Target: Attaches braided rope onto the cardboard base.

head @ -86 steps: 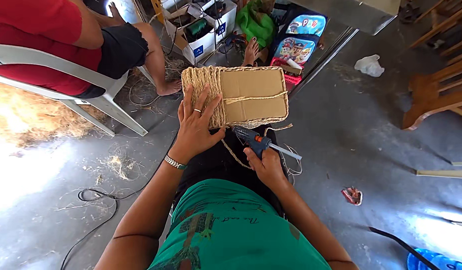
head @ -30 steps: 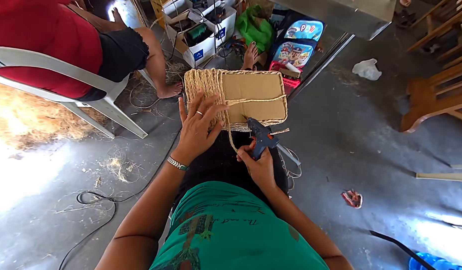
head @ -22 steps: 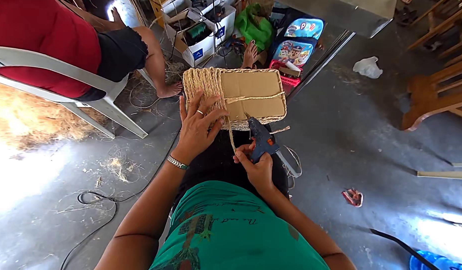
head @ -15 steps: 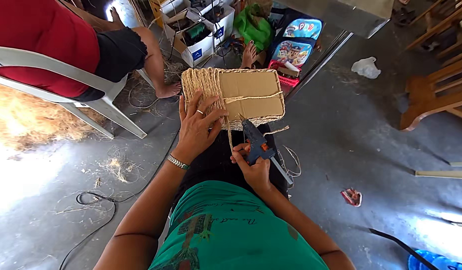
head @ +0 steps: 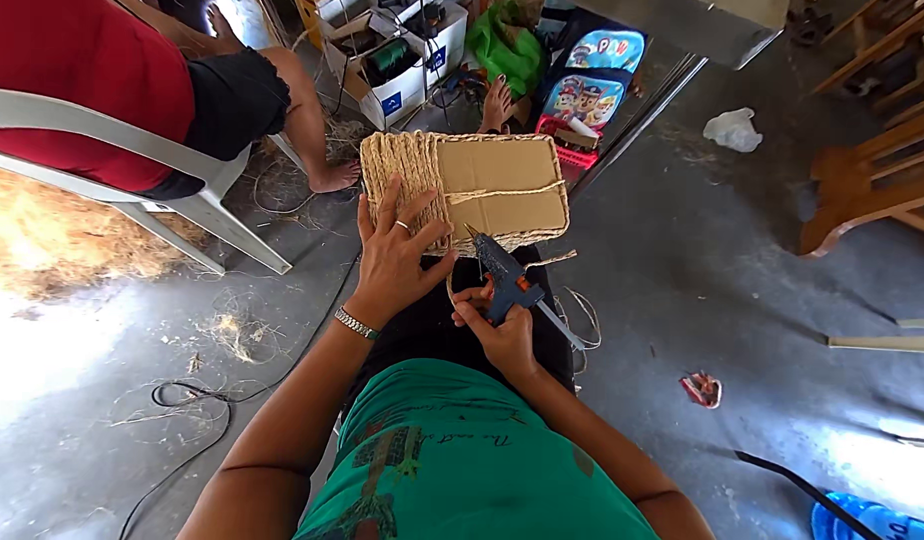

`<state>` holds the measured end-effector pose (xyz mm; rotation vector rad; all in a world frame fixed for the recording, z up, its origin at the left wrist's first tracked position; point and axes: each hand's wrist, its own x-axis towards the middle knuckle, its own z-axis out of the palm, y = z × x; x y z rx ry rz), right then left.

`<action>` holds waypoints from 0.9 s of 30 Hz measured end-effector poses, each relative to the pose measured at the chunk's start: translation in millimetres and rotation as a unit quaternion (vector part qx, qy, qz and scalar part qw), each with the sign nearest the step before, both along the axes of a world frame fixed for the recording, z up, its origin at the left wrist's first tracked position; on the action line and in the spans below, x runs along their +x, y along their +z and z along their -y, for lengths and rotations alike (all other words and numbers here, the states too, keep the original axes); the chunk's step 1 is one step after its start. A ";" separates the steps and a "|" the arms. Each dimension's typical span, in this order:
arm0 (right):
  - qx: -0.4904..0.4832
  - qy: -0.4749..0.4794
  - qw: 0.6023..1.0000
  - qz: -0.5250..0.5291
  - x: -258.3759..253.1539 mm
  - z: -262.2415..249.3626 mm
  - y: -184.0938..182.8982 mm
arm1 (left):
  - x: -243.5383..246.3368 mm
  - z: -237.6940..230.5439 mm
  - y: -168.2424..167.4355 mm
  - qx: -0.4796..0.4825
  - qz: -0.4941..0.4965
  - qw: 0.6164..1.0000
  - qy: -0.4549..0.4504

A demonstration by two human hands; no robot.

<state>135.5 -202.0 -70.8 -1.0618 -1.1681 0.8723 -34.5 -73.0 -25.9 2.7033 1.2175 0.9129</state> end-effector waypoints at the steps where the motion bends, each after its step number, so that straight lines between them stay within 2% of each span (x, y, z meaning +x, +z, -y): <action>1: -0.003 0.001 1.000 -0.002 0.1 0.0 0.5 | 0.2 0.2 0.6 -0.001 -0.003 1.000 0.000; 19: -0.021 -0.004 0.999 -0.035 2.0 1.5 1.4 | 2.2 -2.3 4.1 -0.025 0.001 0.999 0.021; 27: -0.023 0.024 0.996 -0.083 -4.0 4.7 24.2 | 0.2 3.4 6.3 -0.044 0.028 0.998 0.031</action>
